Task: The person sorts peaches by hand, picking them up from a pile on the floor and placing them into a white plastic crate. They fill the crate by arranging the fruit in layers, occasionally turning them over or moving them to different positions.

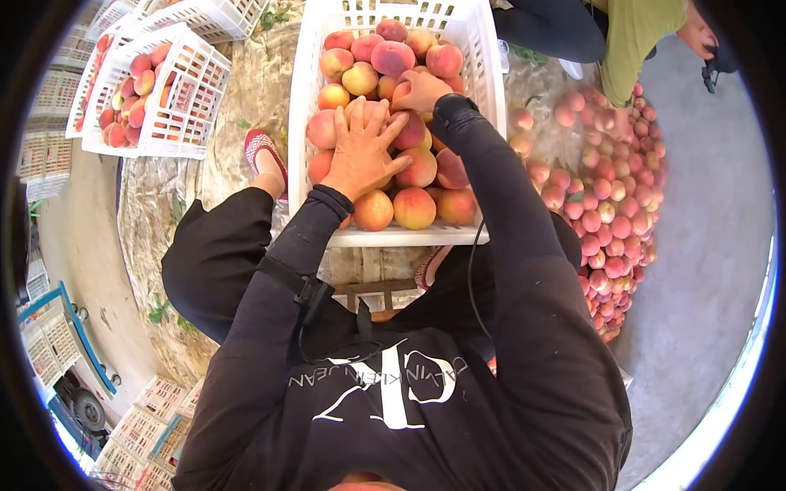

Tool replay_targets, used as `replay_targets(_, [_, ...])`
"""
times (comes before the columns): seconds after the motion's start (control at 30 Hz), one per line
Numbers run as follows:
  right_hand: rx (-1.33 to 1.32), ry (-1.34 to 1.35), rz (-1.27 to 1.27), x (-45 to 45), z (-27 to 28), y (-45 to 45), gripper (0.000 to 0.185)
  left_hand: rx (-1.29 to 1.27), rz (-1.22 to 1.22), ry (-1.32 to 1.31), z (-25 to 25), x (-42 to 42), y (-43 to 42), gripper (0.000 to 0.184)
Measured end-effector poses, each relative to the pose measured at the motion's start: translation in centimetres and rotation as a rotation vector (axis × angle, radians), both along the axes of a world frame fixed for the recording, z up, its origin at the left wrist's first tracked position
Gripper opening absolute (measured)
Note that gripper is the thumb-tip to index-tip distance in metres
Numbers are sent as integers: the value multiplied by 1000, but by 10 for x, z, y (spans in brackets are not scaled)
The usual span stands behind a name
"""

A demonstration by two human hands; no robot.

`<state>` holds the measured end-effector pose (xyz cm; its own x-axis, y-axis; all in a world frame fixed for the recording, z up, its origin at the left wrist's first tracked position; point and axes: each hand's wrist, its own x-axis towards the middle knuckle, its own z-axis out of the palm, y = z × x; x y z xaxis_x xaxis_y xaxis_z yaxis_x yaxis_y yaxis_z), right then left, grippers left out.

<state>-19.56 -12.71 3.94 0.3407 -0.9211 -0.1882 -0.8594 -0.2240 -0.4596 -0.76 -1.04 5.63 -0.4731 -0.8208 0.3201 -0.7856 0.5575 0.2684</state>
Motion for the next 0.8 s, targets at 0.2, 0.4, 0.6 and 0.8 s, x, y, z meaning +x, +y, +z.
replay_targets(0.2, [288,-271,-133,-57,35,25,58,-20,6,-37,-3,0,0,68])
replay_targets(0.4, [403,-210,25,-65,41,57,60,9,6,-62,-3,-1,-1,68])
replay_targets(0.6, [44,-124,103,-56,-6,69,67,-8,6,-71,-3,1,-1,68])
replay_targets(0.8, [-131,22,88,-49,2,76,82,-29,19,-47,-1,-1,1,68])
